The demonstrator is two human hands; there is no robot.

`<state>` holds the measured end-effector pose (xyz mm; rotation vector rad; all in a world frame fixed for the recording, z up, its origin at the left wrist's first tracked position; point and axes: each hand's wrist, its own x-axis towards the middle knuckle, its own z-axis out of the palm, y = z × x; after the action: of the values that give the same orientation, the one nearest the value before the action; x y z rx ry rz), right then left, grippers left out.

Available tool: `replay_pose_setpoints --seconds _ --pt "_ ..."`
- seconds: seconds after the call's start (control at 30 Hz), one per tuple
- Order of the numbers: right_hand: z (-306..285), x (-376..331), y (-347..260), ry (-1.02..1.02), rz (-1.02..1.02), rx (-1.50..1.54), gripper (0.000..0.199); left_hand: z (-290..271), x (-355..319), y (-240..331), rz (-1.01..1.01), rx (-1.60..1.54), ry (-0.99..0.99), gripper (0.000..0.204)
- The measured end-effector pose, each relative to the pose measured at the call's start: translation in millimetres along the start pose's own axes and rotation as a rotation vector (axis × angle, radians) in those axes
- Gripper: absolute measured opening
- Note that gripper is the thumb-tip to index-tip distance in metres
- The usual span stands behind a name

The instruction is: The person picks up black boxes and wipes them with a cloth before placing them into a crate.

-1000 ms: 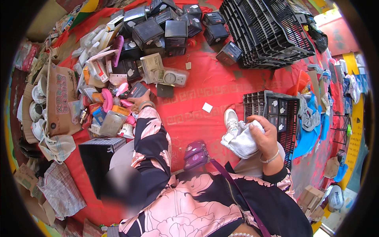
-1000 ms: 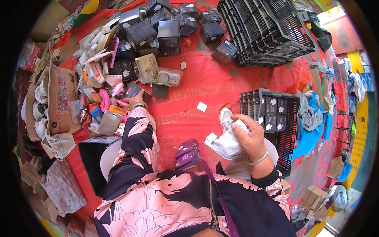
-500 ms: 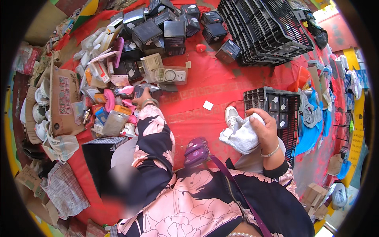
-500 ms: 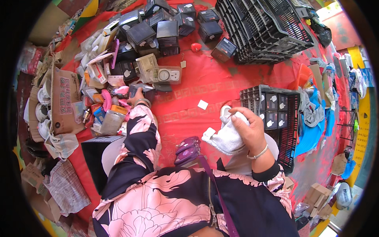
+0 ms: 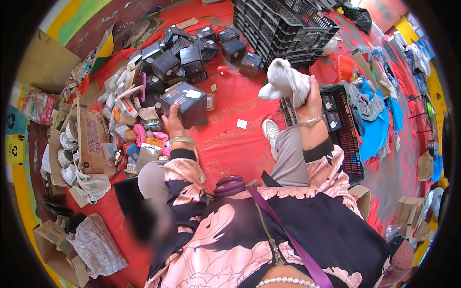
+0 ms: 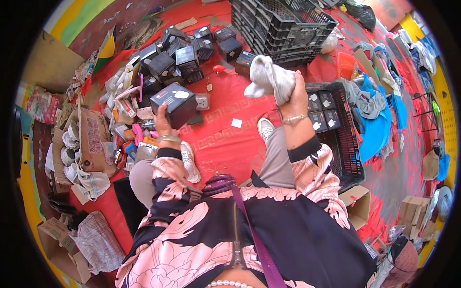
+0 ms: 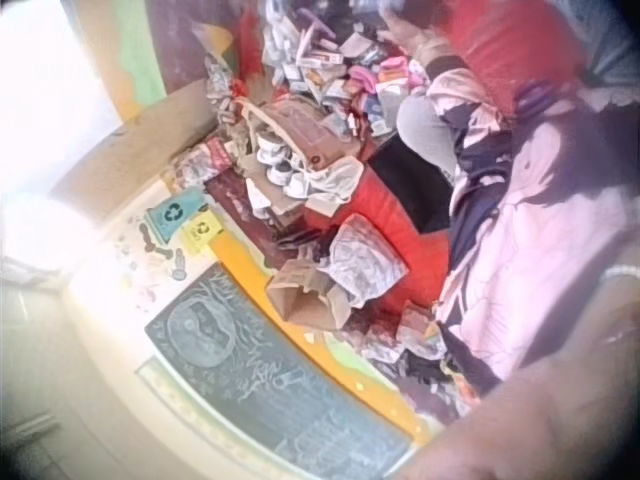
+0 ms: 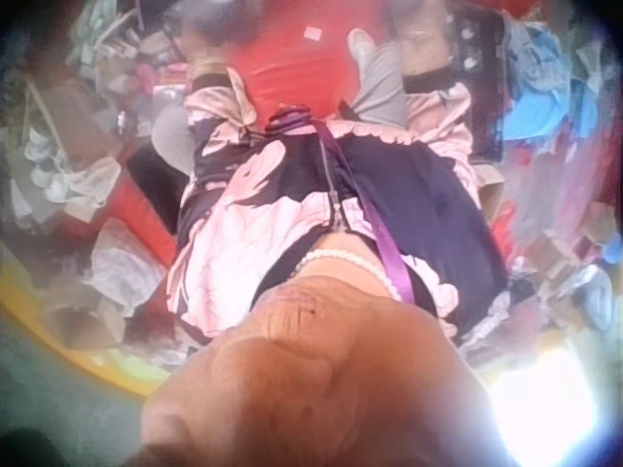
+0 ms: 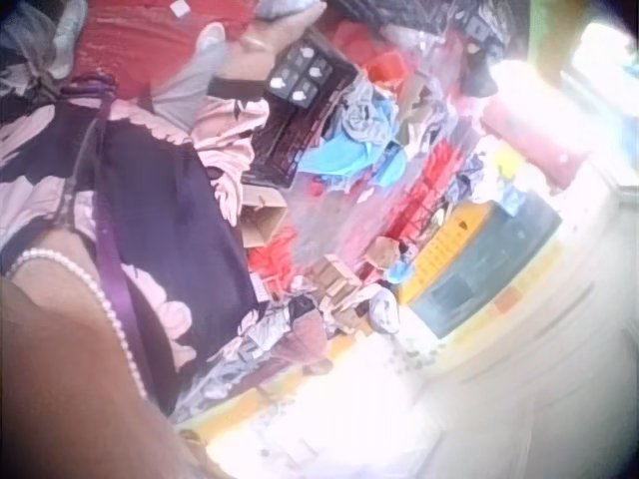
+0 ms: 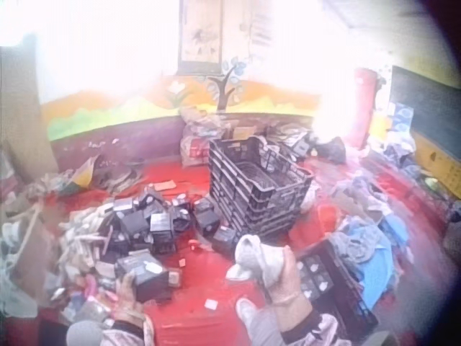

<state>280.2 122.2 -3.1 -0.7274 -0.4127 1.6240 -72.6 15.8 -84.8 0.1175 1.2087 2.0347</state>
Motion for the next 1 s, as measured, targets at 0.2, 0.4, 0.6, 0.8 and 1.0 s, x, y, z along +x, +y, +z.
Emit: replay_pose_setpoints --seconds 0.2,0.4,0.6,0.8,1.0 --pt "47 -4 0 -0.083 -0.18 0.003 0.033 31 -52 74 0.055 0.223 -0.229 0.06" --pt "108 -42 102 -0.806 -0.581 -0.831 0.048 32 -51 54 0.052 0.335 -0.555 0.061" --pt "98 -58 135 -0.804 -0.683 -1.552 0.054 38 -68 30 -0.295 0.16 -0.458 0.045" --pt "101 -17 132 -0.683 -0.695 -1.477 0.051 45 -68 27 -0.211 0.313 -0.612 0.043" --pt "83 14 128 -0.339 -0.552 -1.7 0.044 56 -78 35 -0.195 0.451 -0.603 0.056"
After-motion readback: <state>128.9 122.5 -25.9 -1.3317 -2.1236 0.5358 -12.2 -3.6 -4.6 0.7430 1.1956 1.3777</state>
